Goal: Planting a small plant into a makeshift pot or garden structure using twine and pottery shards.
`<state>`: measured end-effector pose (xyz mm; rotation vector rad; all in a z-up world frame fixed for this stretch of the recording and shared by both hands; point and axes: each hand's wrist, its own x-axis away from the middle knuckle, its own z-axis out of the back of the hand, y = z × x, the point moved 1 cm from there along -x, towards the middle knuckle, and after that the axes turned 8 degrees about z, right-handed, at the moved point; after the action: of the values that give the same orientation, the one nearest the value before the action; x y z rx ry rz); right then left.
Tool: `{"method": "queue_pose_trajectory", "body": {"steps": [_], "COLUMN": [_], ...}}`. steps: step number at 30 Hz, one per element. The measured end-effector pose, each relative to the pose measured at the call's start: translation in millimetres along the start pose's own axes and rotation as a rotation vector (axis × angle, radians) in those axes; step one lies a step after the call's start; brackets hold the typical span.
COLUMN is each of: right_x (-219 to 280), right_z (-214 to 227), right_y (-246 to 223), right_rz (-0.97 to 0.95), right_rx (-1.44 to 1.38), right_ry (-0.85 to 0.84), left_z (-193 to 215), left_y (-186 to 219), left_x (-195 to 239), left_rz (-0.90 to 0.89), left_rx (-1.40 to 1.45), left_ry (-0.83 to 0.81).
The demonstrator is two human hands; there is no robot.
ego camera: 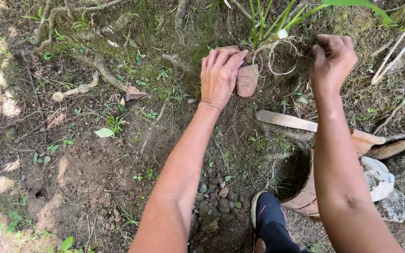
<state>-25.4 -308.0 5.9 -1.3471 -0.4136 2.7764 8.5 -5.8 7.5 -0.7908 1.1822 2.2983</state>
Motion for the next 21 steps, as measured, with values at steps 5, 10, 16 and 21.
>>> {"method": "queue_pose_trajectory", "body": {"steps": [5, 10, 16, 21], "right_x": [-18.7, -29.0, -52.4, -51.7], "right_z": [12.3, -23.1, -30.6, -36.6], "right_y": [-63.4, -83.5, -116.2, -107.6], "right_rz": [-0.032, -0.151, -0.12, -0.046], "right_rx": [-0.389, -0.689, -0.705, -0.842], "right_ry": [-0.019, -0.233, -0.518, -0.553], "left_z": [1.3, -2.3, -5.1, -12.0], "left_y": [1.2, 1.1, -0.3, -2.0], "left_x": [-0.1, 1.7, -1.9, -1.7], "left_rz": [-0.017, -0.007, 0.025, 0.047], "left_rx": [-0.011, 0.003, -0.009, 0.016], "left_ry": [-0.007, -0.002, 0.024, 0.018]}}
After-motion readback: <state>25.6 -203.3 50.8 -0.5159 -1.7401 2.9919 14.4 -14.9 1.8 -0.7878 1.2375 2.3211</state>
